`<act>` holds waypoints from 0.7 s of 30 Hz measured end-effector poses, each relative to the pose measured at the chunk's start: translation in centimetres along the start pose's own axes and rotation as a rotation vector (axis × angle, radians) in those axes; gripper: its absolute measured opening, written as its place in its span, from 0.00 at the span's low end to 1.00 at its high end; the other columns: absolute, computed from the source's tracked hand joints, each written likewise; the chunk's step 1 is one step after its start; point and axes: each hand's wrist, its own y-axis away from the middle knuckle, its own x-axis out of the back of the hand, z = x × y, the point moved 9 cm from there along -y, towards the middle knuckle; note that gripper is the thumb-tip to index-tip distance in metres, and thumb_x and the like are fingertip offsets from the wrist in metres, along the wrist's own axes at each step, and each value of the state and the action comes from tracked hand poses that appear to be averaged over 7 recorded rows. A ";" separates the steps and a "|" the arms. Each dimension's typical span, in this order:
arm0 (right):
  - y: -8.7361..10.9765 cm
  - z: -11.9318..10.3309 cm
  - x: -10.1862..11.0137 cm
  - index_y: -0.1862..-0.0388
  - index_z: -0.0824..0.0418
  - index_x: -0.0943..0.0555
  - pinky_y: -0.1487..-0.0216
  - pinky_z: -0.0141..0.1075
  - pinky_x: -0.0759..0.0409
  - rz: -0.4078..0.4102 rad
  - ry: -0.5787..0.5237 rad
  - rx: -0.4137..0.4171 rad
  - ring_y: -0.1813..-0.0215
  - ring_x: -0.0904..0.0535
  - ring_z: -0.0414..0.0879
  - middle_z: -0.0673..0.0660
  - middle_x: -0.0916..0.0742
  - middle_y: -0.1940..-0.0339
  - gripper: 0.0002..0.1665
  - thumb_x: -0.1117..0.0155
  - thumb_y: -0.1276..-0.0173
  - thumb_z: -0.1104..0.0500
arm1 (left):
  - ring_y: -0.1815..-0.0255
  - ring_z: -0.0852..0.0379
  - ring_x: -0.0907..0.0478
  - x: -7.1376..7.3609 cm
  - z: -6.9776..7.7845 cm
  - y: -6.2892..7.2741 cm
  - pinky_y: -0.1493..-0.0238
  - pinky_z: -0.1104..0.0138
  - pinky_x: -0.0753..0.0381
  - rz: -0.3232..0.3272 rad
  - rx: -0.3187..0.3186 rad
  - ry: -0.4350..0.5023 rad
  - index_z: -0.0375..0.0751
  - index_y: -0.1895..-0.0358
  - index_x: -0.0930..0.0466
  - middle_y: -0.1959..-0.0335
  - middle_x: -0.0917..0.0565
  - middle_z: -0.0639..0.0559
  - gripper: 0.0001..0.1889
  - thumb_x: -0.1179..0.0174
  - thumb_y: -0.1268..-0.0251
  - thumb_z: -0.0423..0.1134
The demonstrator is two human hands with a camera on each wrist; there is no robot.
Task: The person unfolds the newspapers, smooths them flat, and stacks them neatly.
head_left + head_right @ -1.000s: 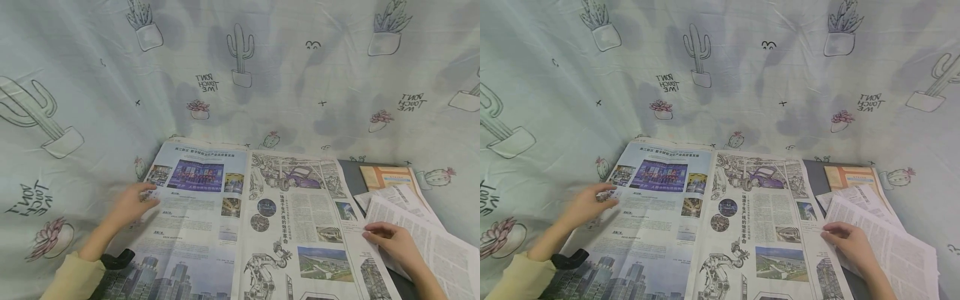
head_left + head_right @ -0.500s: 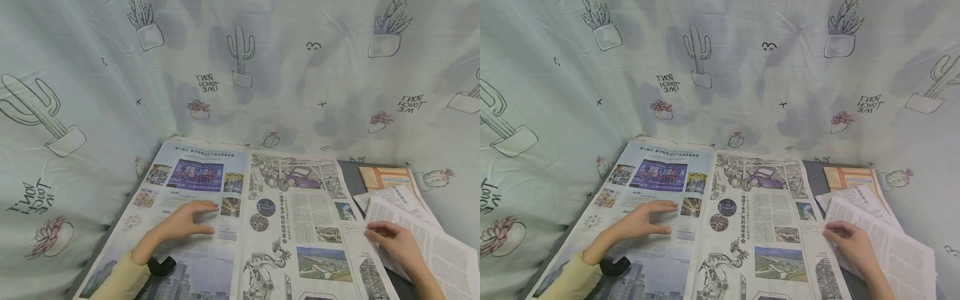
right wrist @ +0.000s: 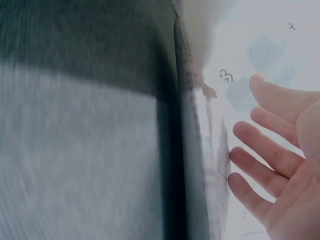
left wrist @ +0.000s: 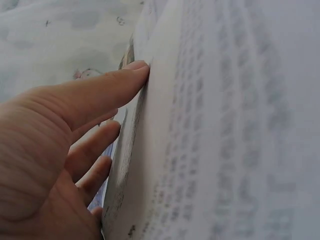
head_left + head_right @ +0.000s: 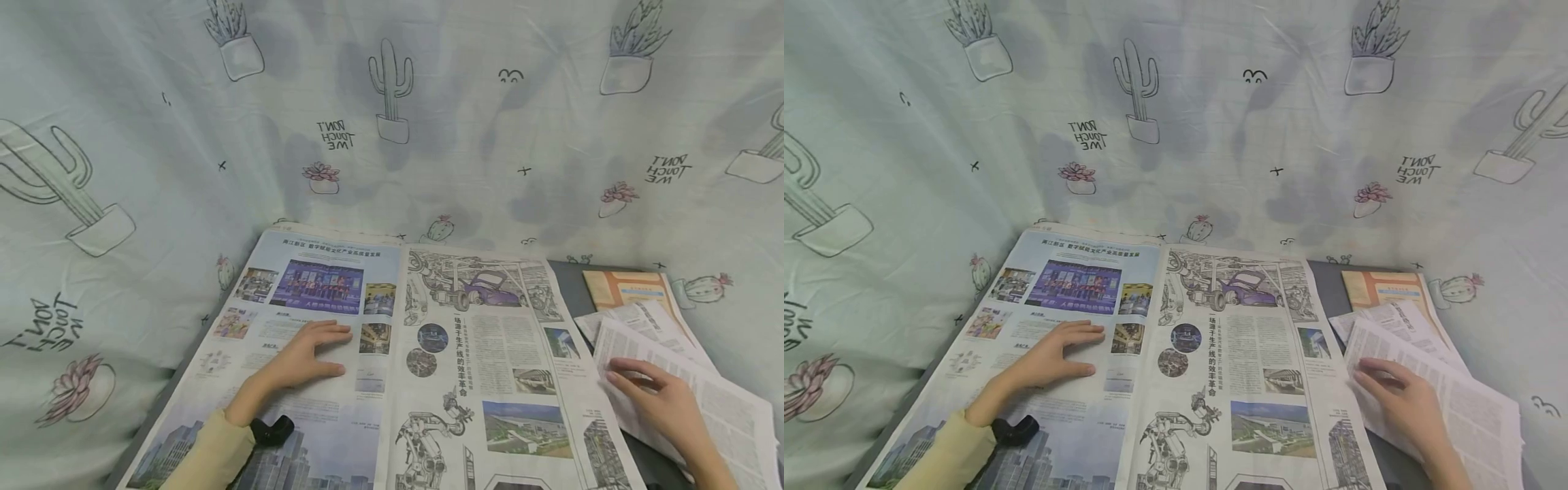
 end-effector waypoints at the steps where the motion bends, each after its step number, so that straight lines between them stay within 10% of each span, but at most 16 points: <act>1: 0.1 0.0 0.1 0.43 0.61 0.17 0.65 0.21 0.24 -0.007 0.001 0.016 0.58 0.28 0.18 0.45 0.13 0.54 0.27 0.29 0.35 0.45 | 0.28 0.41 0.42 0.0 -0.2 0.0 0.32 0.40 0.48 -0.004 0.004 0.019 0.42 0.35 0.23 0.32 0.28 0.51 0.33 0.26 0.45 0.49; 8: 0.7 0.4 1.1 0.39 0.54 0.18 0.58 0.30 0.25 -0.127 0.101 0.097 0.50 0.40 0.11 0.32 0.20 0.45 0.30 0.27 0.38 0.46 | 0.26 0.41 0.45 0.0 -1.0 0.2 0.33 0.38 0.46 -0.023 0.018 0.108 0.42 0.37 0.21 0.31 0.29 0.52 0.31 0.27 0.43 0.49; 21: 3.0 2.0 1.4 0.40 0.55 0.17 0.58 0.15 0.30 -0.219 0.020 0.165 0.46 0.31 0.18 0.46 0.17 0.43 0.30 0.22 0.43 0.54 | 0.27 0.40 0.44 0.1 -0.7 0.3 0.33 0.39 0.46 -0.019 0.013 0.160 0.38 0.39 0.20 0.32 0.28 0.49 0.29 0.28 0.42 0.46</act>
